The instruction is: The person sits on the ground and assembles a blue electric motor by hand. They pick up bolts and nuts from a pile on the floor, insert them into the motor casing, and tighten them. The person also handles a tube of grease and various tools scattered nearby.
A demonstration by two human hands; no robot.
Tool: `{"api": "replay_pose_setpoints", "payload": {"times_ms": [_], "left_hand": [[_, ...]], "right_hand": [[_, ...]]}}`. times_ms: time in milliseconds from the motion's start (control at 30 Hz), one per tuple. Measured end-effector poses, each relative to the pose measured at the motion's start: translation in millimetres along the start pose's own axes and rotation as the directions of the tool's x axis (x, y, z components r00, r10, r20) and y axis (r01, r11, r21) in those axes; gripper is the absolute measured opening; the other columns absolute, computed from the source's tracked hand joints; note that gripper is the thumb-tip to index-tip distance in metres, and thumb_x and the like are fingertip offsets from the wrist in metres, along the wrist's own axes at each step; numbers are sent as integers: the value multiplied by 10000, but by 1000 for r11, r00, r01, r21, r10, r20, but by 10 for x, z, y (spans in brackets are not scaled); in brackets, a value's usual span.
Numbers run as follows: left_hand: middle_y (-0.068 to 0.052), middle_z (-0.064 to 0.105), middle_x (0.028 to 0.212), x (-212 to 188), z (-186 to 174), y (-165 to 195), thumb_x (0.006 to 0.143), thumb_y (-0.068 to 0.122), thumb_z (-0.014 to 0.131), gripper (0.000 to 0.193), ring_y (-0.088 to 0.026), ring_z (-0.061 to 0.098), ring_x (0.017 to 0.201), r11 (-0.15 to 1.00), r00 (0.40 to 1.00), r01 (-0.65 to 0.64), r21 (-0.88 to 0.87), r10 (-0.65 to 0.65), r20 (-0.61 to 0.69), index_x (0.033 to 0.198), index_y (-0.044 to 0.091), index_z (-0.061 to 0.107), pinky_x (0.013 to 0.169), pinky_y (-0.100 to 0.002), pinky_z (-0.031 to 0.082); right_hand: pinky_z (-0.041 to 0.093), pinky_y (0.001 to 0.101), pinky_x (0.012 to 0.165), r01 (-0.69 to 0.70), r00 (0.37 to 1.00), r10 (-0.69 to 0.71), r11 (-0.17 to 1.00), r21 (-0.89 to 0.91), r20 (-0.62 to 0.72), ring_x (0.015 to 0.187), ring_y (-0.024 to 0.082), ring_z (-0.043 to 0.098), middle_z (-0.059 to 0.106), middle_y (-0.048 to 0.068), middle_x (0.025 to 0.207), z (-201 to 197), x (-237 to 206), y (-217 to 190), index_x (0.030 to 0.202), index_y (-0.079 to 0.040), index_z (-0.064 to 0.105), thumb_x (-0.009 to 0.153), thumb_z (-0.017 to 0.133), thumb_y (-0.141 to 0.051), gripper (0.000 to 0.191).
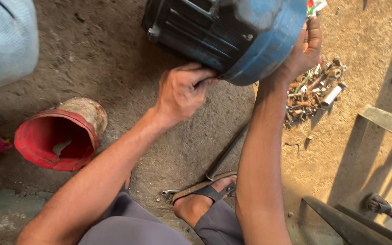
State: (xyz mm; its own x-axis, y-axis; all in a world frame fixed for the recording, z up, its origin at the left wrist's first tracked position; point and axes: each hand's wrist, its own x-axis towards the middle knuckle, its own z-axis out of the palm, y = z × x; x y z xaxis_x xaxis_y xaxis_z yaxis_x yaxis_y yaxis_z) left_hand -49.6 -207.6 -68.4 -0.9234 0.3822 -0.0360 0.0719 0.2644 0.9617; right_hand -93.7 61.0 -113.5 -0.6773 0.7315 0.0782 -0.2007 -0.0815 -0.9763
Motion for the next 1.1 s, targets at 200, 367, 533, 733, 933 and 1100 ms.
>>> {"api": "replay_pose_setpoints", "payload": {"times_ms": [200, 367, 533, 733, 933, 1100], "left_hand": [[-54, 795, 979, 17, 20, -104, 984, 23, 670, 141, -146, 778, 810, 998, 998, -57, -15, 57, 10, 1035, 77, 790, 687, -277, 623], [-84, 779, 1032, 2, 77, -140, 1000, 19, 663, 137, -164, 775, 873, 981, 990, -137, -136, 139, 9, 1083, 49, 768, 749, -271, 643], [-75, 789, 1031, -3, 36, -126, 973, 48, 691, 134, -184, 781, 872, 989, 991, -135, -53, 135, -1, 1073, 53, 780, 730, -301, 622], [-72, 777, 998, 44, -44, -48, 974, 66, 716, 112, -191, 778, 851, 992, 992, -121, -36, 122, 20, 1071, 54, 772, 729, -311, 625], [-58, 782, 1025, 47, -89, 2, 942, 62, 711, 170, -220, 783, 867, 995, 996, -83, -46, 81, -34, 1091, 100, 781, 710, -315, 627], [-68, 778, 1021, 51, -110, 22, 925, 76, 732, 177, -253, 771, 872, 996, 996, -75, -42, 72, -49, 1088, 120, 787, 702, -333, 617]], "right_hand": [[669, 377, 881, -61, 998, 52, 971, -231, -42, 1029, 268, 714, 686, 189, 1189, -216, -465, -691, 1317, 80, 572, 988, 682, -29, 364], [647, 359, 928, -53, 993, 87, 939, -341, 85, 1114, 249, 715, 682, 196, 1287, -84, -1372, -1136, 1340, 56, 605, 1030, 658, -2, 320], [689, 334, 882, -100, 921, 278, 846, -523, 274, 1053, 212, 744, 687, 179, 1290, 221, -1909, -1124, 1353, 26, 586, 995, 640, 66, 364], [662, 318, 909, -29, 900, 273, 816, -578, 340, 1061, 178, 719, 705, 171, 1246, 293, -1837, -1069, 1387, 55, 576, 1011, 653, 79, 384], [659, 310, 886, -36, 907, 278, 800, -598, 317, 1048, 172, 714, 700, 161, 1248, 315, -1794, -1042, 1355, 63, 582, 997, 640, 84, 363], [659, 313, 861, -3, 913, 256, 782, -623, 317, 1022, 171, 705, 696, 164, 1235, 321, -1806, -1019, 1349, 72, 587, 986, 642, 81, 367]]}}
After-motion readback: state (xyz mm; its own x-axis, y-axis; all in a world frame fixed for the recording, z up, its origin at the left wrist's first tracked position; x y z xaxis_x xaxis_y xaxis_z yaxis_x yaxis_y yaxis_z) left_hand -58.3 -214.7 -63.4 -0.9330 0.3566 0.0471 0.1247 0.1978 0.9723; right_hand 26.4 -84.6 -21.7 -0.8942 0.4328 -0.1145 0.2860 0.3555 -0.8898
